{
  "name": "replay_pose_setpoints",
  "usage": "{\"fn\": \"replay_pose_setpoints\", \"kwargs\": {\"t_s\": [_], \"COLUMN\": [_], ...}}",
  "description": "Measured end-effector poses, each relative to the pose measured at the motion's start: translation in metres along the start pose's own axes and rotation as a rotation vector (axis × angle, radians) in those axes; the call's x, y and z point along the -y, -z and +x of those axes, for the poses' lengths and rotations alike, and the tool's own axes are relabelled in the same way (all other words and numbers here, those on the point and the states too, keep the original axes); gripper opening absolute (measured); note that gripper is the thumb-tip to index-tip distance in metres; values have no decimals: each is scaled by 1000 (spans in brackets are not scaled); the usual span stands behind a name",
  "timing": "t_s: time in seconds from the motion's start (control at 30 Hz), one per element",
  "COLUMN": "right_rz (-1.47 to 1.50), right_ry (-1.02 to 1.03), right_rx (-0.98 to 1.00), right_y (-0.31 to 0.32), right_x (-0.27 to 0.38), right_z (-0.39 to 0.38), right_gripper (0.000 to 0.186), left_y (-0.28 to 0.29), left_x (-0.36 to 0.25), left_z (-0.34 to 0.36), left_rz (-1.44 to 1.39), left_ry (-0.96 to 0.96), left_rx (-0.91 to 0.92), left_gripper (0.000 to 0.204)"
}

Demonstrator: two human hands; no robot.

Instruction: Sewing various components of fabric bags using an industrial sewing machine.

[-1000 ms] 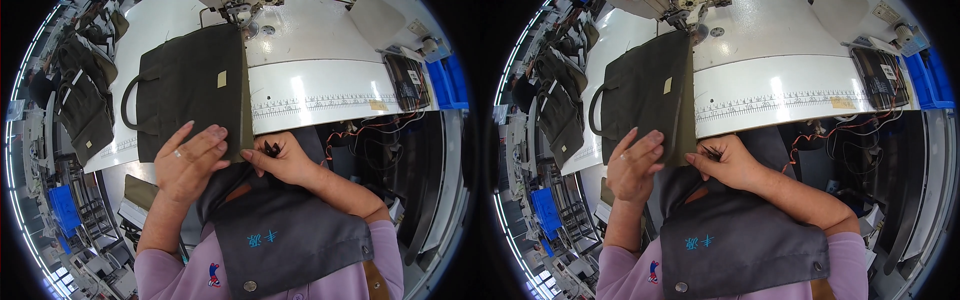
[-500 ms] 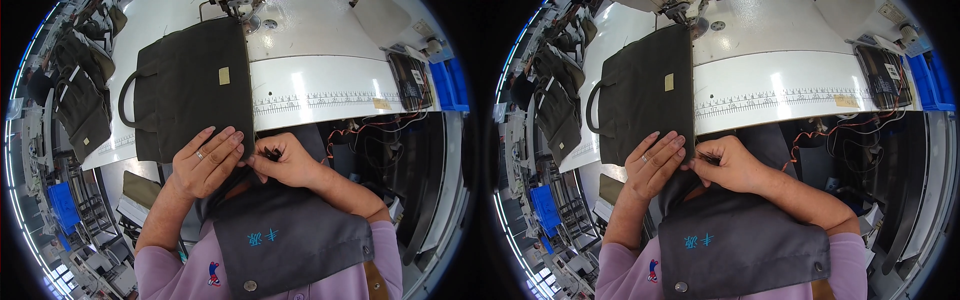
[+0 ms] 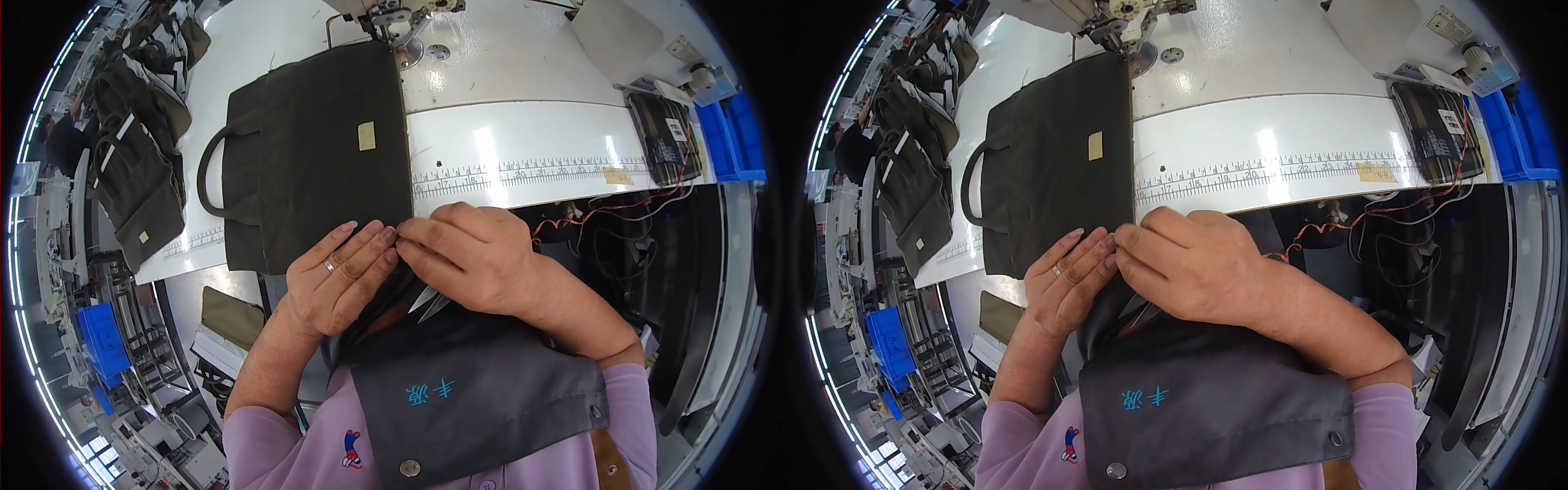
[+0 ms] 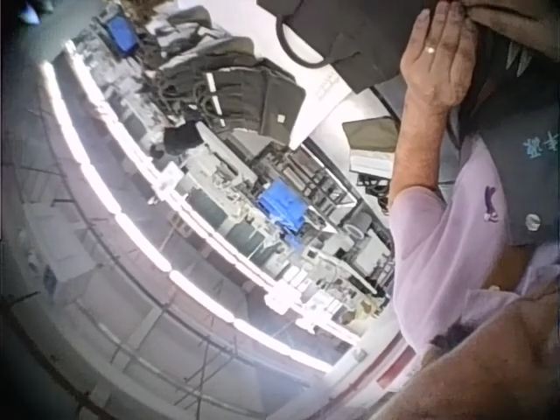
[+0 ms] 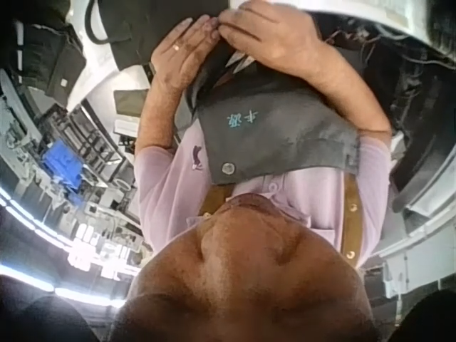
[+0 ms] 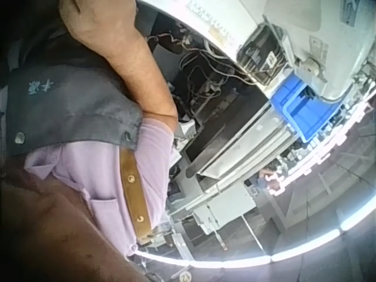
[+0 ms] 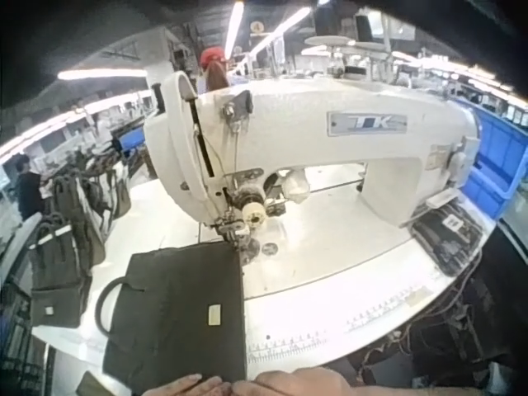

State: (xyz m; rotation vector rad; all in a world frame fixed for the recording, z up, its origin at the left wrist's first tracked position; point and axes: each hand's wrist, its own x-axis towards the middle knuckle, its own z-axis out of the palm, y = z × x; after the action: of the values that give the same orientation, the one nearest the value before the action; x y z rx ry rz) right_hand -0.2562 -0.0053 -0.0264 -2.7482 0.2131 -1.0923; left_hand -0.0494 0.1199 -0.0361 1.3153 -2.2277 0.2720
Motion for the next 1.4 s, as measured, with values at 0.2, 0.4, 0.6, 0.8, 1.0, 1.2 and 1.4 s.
{"fn": "replay_pose_setpoints", "kwargs": {"t_s": [0.2, 0.4, 0.6, 0.8, 1.0, 1.2, 1.4], "right_rz": [-35, 7, -6, 11, 2, 14, 85], "right_ry": [127, 91, 75, 53, 33, 29, 9], "right_rx": [-84, -78, -4, 39, 32, 30, 35], "right_y": [-1, 0, -8, -9, -9, -8, 0], "right_x": [0, 0, 3, 4, 3, 5, -5], "right_z": [6, 12, 5, 5, 1, 4, -1], "right_gripper": [9, 12, 12, 14, 15, 17, 19], "left_y": [16, 47, 46, 64, 107, 20, -8], "left_x": [8, 29, 33, 41, 47, 66, 66], "left_z": [-2, 6, -1, 9, 64, 81, 81], "left_rz": [232, 485, 487, 207, -252, -111, -251], "left_ry": [252, 338, 218, 239, 345, 186, 161], "left_rx": [4, 113, 194, 453, 745, 350, 258], "left_gripper": [29, 36, 38, 51, 66, 44, 44]}}
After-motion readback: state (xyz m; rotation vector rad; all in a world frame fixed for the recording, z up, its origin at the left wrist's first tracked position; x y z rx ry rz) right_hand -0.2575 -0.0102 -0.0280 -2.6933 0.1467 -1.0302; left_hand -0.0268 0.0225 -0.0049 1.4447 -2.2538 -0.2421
